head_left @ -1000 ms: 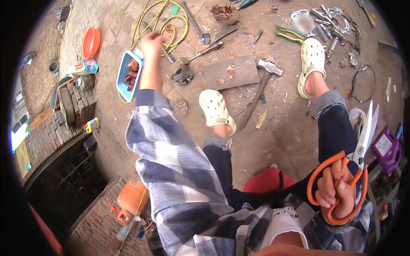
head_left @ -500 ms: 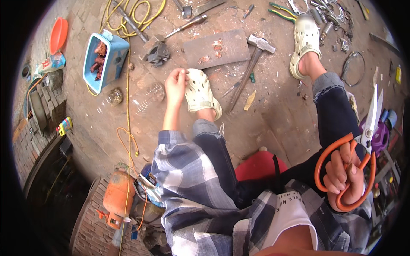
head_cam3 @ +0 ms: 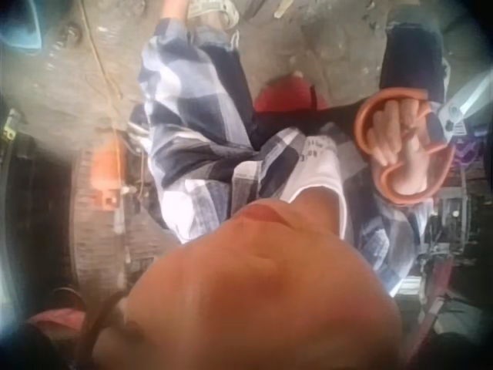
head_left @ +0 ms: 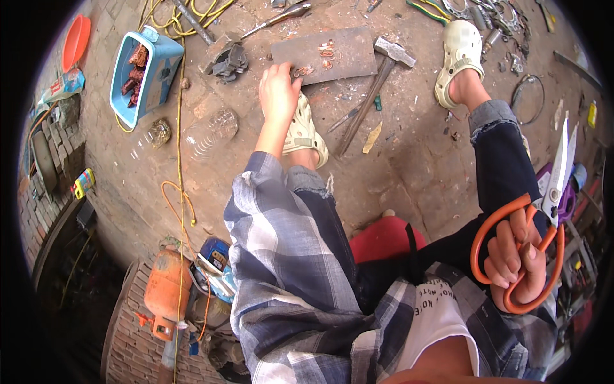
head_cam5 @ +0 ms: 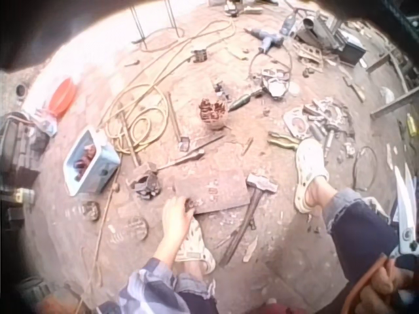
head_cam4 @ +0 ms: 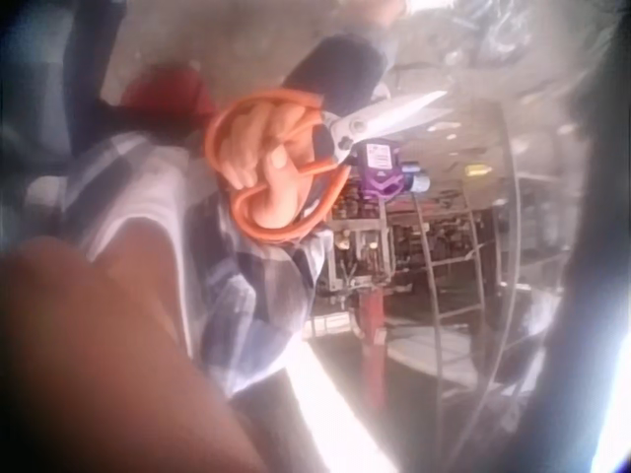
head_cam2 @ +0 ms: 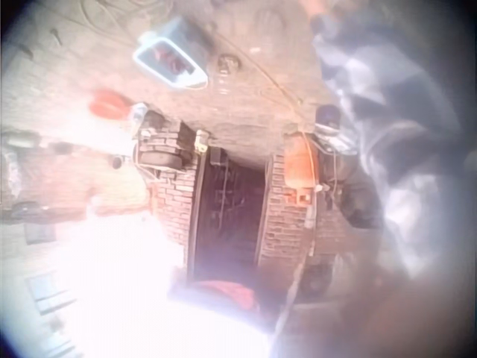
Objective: The person sits on the floor and uses orange-handled shears to cut small copper-colored metal rings into smaller pieces. The person picks up rings from a pile on the floor, cuts them, and places the cut pieces back down.
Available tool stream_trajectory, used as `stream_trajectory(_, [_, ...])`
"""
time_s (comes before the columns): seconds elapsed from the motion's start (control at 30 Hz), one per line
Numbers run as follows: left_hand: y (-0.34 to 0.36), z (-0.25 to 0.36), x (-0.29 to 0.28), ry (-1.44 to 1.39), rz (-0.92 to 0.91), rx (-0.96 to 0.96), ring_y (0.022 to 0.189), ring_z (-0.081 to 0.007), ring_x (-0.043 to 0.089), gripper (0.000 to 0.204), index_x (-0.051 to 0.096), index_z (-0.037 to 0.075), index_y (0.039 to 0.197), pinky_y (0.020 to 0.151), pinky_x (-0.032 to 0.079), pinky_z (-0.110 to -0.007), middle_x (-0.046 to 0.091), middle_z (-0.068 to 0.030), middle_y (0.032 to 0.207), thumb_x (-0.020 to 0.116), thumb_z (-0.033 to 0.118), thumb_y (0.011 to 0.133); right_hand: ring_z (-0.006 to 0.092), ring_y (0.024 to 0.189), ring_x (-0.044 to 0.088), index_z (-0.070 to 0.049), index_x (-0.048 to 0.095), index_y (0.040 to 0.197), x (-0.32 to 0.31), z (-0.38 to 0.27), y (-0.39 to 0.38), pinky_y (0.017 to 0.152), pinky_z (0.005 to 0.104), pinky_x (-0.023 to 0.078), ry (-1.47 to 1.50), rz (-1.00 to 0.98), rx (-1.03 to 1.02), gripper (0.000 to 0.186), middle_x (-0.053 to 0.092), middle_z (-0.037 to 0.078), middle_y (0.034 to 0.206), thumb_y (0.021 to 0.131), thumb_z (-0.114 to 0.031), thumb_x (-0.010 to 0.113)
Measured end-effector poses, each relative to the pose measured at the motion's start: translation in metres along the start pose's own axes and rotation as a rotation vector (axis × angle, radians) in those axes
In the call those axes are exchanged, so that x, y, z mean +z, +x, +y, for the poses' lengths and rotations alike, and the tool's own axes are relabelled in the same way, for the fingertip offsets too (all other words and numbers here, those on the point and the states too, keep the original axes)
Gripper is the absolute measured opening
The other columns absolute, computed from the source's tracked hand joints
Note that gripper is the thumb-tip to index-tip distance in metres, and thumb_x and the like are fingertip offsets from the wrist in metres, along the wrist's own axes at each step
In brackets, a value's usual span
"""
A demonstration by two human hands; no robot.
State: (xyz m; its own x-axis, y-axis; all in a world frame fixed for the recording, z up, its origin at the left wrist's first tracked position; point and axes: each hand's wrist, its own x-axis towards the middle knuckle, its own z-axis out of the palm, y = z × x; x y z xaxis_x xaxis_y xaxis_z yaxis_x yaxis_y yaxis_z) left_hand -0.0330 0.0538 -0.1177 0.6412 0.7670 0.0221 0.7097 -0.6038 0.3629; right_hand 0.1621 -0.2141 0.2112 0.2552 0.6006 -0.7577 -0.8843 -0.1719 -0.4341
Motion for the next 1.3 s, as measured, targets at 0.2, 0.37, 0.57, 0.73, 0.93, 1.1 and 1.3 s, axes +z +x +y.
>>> stream_trajectory(0.2, [0.003,-0.004,0.003,-0.045,-0.04,-0.091,0.082,-0.03,0.057,0.022,0.058,0.003,0.086,0.073,0.045,-0.039,0.06,-0.0124,0.083,0.066,0.01,0.068,0.0058,0.045,0.036,-0.008,0.032,0.088,-0.004,-0.002,-0.001,0.035,0.0169,0.029,-0.016,-0.008,0.007,0.026,0.044,0.003,0.064,0.084,-0.019,0.055])
stream_trajectory(0.37, [0.0,-0.007,0.006,-0.019,0.072,-0.067,0.081,-0.0289,0.056,0.021,0.061,0.004,0.088,0.074,0.044,-0.038,0.059,-0.011,0.08,0.066,0.011,0.069,0.0058,0.045,0.036,-0.009,0.032,0.088,-0.002,-0.006,0.001,0.035,0.0168,0.029,-0.021,0.003,0.005,0.027,0.044,0.003,0.064,0.084,-0.019,0.056])
stream_trajectory(0.57, [0.009,0.006,0.006,0.025,0.051,-0.001,0.08,-0.0284,0.054,0.013,0.064,0.005,0.08,0.072,0.044,-0.037,0.059,-0.0103,0.078,0.066,0.015,0.07,0.0058,0.045,0.036,-0.009,0.031,0.087,-0.009,-0.006,-0.001,0.035,0.0169,0.028,-0.007,-0.003,0.009,0.028,0.044,0.003,0.064,0.084,-0.02,0.057])
stream_trajectory(0.73, [0.014,0.008,0.008,0.049,-0.012,-0.008,0.083,-0.0284,0.054,0.012,0.064,0.006,0.077,0.076,0.043,-0.038,0.059,-0.0099,0.08,0.066,0.013,0.067,0.0057,0.045,0.036,-0.009,0.032,0.087,-0.016,-0.006,-0.004,0.035,0.0168,0.028,-0.003,-0.014,0.005,0.028,0.044,0.003,0.064,0.084,-0.02,0.057])
stream_trajectory(0.93, [0.014,0.014,0.012,0.03,-0.065,-0.035,0.082,-0.0283,0.054,0.012,0.064,0.005,0.076,0.076,0.043,-0.038,0.059,-0.0105,0.079,0.065,0.013,0.067,0.0055,0.045,0.036,-0.008,0.032,0.087,-0.008,-0.009,-0.002,0.035,0.0168,0.029,-0.012,-0.011,0.016,0.027,0.044,0.003,0.064,0.085,-0.019,0.056])
stream_trajectory(1.1, [0.019,0.021,-0.006,-0.547,-0.061,-0.358,0.074,-0.0181,0.059,0.009,0.062,0.001,0.077,0.068,0.046,-0.029,0.063,-0.0094,0.081,0.063,0.011,0.077,0.0054,0.044,0.035,-0.008,0.032,0.088,-0.008,-0.008,-0.002,0.036,0.0168,0.03,-0.002,-0.016,0.0,0.024,0.045,0.004,0.065,0.085,-0.019,0.054])
stream_trajectory(1.3, [0.01,0.057,-0.074,-1.952,-0.392,-0.777,0.076,-0.0141,0.059,0.01,0.056,0.002,0.095,0.069,0.051,-0.023,0.063,-0.0104,0.086,0.056,0.001,0.085,0.0054,0.043,0.034,-0.007,0.033,0.088,-0.015,-0.004,0.001,0.036,0.0175,0.03,0.023,-0.047,-0.024,0.02,0.045,0.005,0.065,0.084,-0.016,0.05])
